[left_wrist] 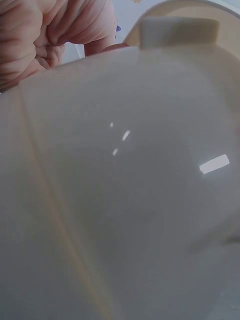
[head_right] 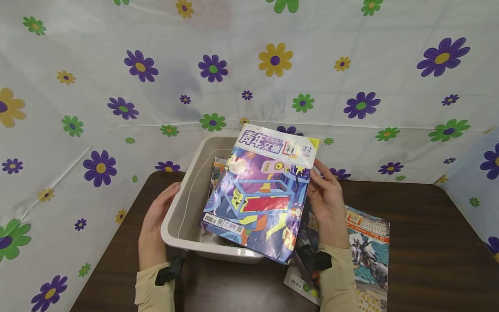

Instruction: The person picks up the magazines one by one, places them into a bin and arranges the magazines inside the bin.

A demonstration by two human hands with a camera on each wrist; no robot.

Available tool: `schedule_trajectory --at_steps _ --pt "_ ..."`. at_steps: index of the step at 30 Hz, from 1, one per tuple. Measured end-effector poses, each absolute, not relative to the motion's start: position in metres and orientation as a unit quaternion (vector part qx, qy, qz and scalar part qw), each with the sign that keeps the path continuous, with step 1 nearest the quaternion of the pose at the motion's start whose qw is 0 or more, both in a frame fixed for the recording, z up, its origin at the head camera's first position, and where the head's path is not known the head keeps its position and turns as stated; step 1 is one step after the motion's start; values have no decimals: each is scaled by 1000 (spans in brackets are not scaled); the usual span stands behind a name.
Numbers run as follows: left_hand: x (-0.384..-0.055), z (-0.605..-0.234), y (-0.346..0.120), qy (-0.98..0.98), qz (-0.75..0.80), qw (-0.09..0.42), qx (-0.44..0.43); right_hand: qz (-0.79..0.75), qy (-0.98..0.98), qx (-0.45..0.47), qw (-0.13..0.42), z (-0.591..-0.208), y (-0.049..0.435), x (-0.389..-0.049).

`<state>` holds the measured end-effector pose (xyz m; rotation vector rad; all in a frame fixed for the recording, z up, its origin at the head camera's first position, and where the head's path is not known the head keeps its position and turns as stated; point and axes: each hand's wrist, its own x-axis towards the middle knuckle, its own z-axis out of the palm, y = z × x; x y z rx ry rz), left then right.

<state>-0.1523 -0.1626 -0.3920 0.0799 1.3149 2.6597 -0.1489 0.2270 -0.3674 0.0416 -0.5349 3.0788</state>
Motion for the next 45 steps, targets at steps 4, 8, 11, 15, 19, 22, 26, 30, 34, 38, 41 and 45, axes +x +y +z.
schedule_trajectory --at_steps 4,8,11,15,19,22,26,30,34,38,41,45 --pt "-153 -392 -163 445 891 87 27 983 -183 8 13 -367 224 -150" --pt "-152 -391 -163 444 891 87 31 980 -198 -3 20 -367 222 -151" --pt "-152 -391 -163 442 892 88 30 977 -212 -16 27 -367 219 -152" --pt "-151 -390 -161 440 893 88 26 970 -238 -36 35 -367 215 -153" --pt "-151 -389 -161 445 891 84 19 961 -271 -42 42 -367 210 -155" --pt "-152 -390 -161 449 890 81 17 953 -294 -46 50 -368 206 -156" --pt "-152 -390 -161 449 889 84 24 946 -314 -57 60 -369 202 -158" --pt "-153 -390 -162 446 890 88 32 939 -332 -64 67 -371 199 -159" --pt "-153 -390 -161 444 891 89 36 933 -344 -76 78 -373 198 -160" --pt "-153 -391 -161 444 891 89 34 925 -358 -91 90 -372 197 -160" --pt "-153 -390 -161 445 891 88 27 919 -369 -101 99 -371 195 -160" --pt "-151 -389 -160 448 890 87 19 912 -380 -112 104 -368 194 -161"
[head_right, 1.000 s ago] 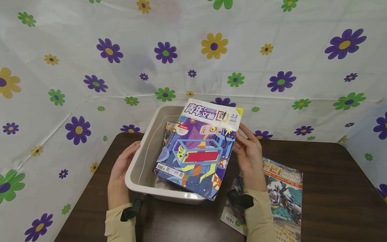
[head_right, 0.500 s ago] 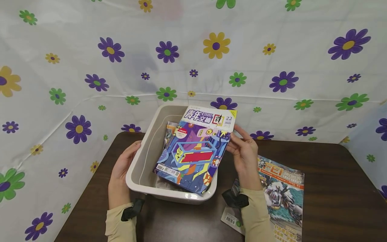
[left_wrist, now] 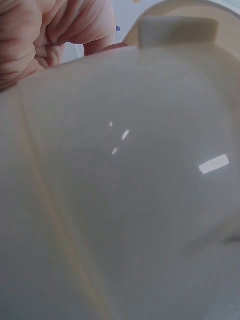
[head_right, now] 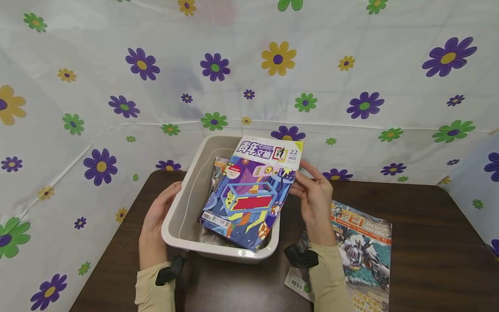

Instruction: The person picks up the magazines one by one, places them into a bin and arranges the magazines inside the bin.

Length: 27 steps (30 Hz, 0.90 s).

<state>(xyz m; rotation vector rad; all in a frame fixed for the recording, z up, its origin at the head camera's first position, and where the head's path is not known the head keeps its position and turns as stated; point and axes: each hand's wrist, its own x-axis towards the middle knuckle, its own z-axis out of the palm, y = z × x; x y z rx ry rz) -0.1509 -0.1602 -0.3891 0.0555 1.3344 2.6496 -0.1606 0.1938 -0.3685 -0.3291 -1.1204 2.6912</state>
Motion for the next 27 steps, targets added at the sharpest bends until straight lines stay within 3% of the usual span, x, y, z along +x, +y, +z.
schedule_trajectory --at_steps 11,27 --pt "-152 -392 -162 449 889 89 35 899 -411 -95 115 -364 187 -166" --pt "-152 -392 -161 456 885 88 24 877 -470 -53 86 -361 177 -172"
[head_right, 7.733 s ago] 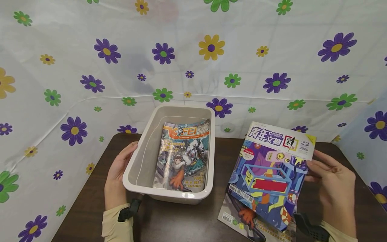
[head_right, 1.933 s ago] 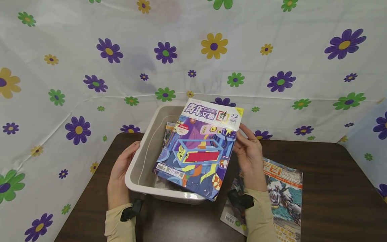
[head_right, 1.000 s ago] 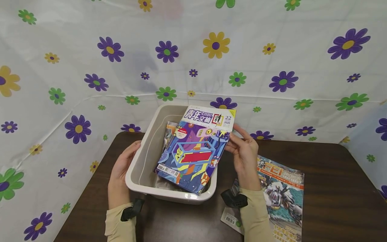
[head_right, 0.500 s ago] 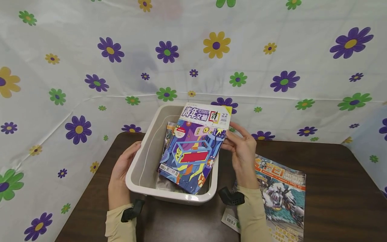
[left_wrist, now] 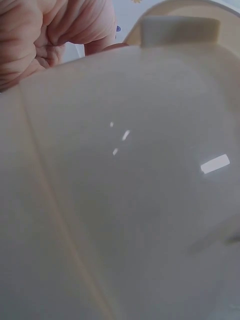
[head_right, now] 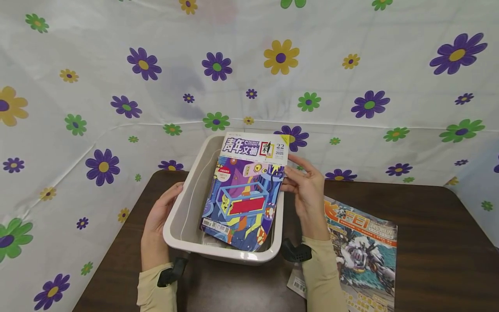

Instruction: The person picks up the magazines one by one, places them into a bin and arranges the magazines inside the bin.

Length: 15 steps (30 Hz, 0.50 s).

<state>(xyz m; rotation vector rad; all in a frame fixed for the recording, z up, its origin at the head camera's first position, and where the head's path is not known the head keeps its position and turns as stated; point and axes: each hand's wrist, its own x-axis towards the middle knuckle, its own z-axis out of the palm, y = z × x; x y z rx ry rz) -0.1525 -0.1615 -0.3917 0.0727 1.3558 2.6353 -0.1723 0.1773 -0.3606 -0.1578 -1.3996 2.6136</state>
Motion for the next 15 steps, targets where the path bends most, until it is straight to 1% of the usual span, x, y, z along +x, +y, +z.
schedule_trajectory --at_steps 8,15 --pt "-152 -391 -160 445 890 93 29 860 -504 -32 69 -357 177 -174" --pt "-152 -390 -160 444 890 94 27 866 -496 -5 62 -357 175 -175"
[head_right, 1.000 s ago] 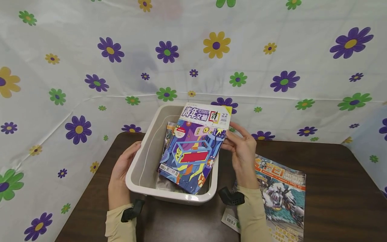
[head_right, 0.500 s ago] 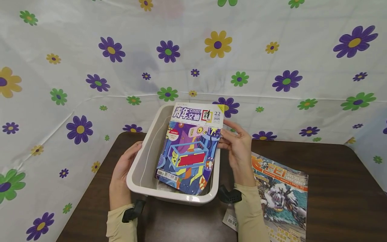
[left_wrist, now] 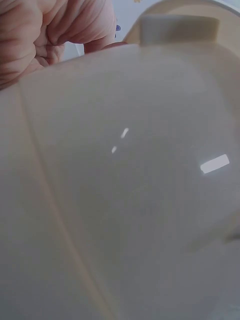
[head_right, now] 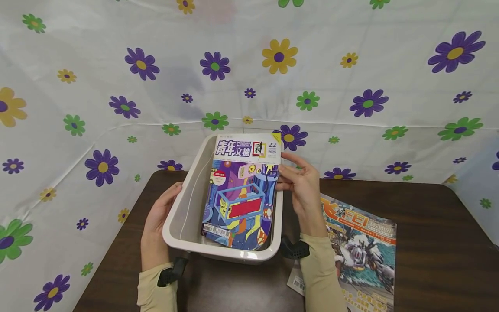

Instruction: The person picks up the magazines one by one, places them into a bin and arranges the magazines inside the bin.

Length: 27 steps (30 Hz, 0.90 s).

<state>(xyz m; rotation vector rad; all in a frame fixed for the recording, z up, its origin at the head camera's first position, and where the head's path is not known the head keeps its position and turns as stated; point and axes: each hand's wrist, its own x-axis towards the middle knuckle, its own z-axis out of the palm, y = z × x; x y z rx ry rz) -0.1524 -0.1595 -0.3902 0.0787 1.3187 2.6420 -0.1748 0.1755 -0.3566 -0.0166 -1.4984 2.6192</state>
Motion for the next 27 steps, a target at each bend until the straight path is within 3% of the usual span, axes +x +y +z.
schedule_trajectory --at_steps 22,27 --pt "-153 -390 -159 451 889 84 9 863 -502 9 57 -354 168 -174" --pt "-153 -392 -160 438 895 86 25 854 -515 67 16 -355 171 -173"
